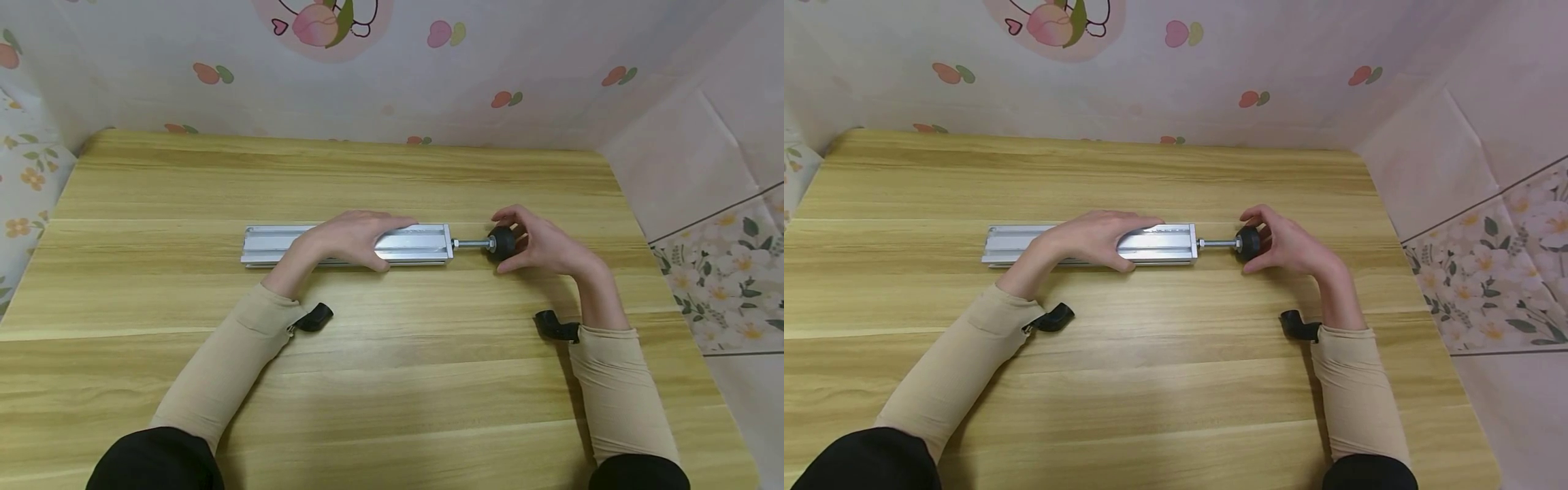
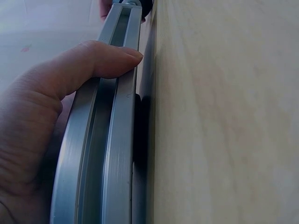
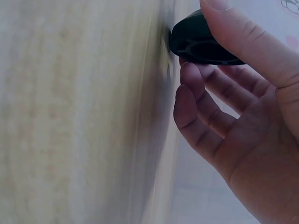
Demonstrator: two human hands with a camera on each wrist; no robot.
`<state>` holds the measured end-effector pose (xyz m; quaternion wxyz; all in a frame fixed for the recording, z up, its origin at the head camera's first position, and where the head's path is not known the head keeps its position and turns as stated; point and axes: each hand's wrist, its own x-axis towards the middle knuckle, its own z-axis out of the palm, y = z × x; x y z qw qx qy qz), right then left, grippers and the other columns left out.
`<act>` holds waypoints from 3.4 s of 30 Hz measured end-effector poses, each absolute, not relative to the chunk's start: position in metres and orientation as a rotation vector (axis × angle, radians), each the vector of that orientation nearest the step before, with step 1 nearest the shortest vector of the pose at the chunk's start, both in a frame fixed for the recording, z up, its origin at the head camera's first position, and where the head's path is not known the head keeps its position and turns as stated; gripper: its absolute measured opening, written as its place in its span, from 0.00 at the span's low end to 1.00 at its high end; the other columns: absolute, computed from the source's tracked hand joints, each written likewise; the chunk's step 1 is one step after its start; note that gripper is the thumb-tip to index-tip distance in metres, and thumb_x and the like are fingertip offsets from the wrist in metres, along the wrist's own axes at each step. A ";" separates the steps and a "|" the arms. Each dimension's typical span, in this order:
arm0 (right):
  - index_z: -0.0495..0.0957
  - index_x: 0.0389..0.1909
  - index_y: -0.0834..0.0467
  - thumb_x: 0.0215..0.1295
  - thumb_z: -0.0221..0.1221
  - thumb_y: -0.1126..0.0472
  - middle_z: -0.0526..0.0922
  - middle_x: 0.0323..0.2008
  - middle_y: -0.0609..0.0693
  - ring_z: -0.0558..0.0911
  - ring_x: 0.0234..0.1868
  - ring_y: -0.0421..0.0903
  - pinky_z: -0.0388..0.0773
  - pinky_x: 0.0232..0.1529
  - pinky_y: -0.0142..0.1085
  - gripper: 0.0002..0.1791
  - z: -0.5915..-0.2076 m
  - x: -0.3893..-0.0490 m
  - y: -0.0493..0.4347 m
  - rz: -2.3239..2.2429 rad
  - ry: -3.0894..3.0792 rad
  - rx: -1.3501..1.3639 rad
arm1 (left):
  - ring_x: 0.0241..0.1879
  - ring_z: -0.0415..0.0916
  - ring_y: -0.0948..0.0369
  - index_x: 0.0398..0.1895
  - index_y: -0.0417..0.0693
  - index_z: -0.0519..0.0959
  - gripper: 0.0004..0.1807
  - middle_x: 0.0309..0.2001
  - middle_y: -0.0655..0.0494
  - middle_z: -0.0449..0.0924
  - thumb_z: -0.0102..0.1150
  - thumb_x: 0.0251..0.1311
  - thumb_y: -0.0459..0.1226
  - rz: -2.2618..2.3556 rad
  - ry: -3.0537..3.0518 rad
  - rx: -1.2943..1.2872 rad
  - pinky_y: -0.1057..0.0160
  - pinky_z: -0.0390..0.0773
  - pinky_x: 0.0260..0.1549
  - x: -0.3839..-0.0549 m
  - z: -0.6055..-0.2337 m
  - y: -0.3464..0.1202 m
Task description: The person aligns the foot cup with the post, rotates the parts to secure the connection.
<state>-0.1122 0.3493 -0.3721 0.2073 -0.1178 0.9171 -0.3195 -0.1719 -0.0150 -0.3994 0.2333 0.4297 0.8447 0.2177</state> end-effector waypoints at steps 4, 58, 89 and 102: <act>0.65 0.67 0.63 0.51 0.78 0.62 0.77 0.61 0.64 0.85 0.51 0.58 0.80 0.46 0.26 0.44 -0.372 -0.112 0.351 -0.889 2.546 -0.289 | 0.79 0.59 0.54 0.83 0.63 0.55 0.51 0.78 0.54 0.64 0.63 0.52 0.47 0.590 2.318 1.171 0.47 0.59 0.78 -0.172 -0.399 -0.014; 0.62 0.78 0.56 0.68 0.66 0.59 0.72 0.60 0.56 0.73 0.49 0.48 0.73 0.47 0.31 0.39 -0.363 -0.109 0.362 -0.842 2.474 -0.295 | 0.79 0.60 0.54 0.83 0.62 0.55 0.51 0.79 0.55 0.63 0.63 0.52 0.45 0.598 2.320 1.176 0.47 0.61 0.77 -0.171 -0.399 -0.014; 0.72 0.65 0.62 0.61 0.70 0.65 0.80 0.53 0.59 0.78 0.45 0.38 0.76 0.43 0.28 0.31 -0.369 -0.110 0.368 -0.908 2.552 -0.388 | 0.78 0.62 0.53 0.83 0.63 0.55 0.51 0.78 0.53 0.65 0.63 0.53 0.47 0.598 2.323 1.166 0.46 0.62 0.76 -0.172 -0.400 -0.014; 0.74 0.66 0.61 0.75 0.58 0.61 0.79 0.50 0.53 0.77 0.45 0.36 0.73 0.45 0.27 0.22 -0.368 -0.110 0.371 -0.839 2.535 -0.378 | 0.79 0.61 0.54 0.83 0.63 0.55 0.50 0.78 0.54 0.65 0.63 0.53 0.46 0.599 2.317 1.163 0.47 0.61 0.77 -0.171 -0.399 -0.014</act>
